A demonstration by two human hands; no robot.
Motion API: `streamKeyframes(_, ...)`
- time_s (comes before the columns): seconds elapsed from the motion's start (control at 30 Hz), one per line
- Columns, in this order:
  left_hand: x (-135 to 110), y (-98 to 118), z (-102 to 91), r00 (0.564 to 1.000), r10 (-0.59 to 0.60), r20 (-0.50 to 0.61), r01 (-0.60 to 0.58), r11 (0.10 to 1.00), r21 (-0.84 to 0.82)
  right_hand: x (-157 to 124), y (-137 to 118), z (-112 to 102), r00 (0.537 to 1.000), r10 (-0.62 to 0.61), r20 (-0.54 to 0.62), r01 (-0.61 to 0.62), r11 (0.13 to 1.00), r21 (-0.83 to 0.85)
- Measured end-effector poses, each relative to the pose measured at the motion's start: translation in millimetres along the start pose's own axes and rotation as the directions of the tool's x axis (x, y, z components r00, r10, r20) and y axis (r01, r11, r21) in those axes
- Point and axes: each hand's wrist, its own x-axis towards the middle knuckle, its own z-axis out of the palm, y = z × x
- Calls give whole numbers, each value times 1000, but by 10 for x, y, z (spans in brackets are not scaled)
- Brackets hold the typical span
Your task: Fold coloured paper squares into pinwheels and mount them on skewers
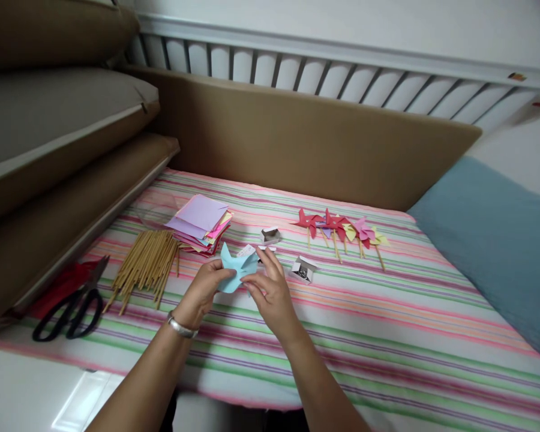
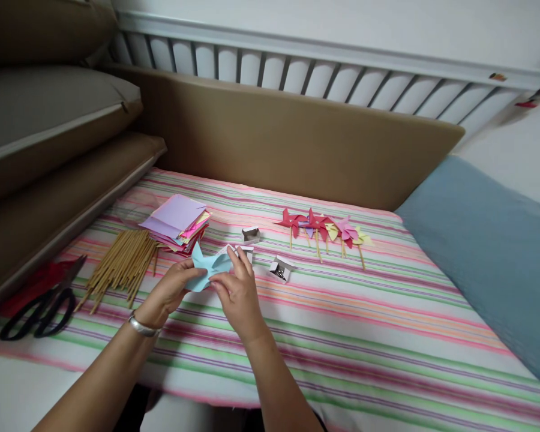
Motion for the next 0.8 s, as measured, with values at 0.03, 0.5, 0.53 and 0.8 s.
streamKeyframes(0.03,0,-11,13,1000,11,16,-11,1000,17,2,3,4,1000,25,4,-25,1000,4)
streamKeyframes(0.5,-43,-26,79,986,68,154,-81,994,76,0,52,43,966,259,-27,-257,965,49)
streamKeyframes(0.53,-37,-31,74,984,71,164,-85,993,79,3,48,41,964,263,-28,-262,964,46)
streamKeyframes(0.8,-66,-17,98,974,94,204,-109,992,64,23,18,37,949,314,-41,-312,949,38)
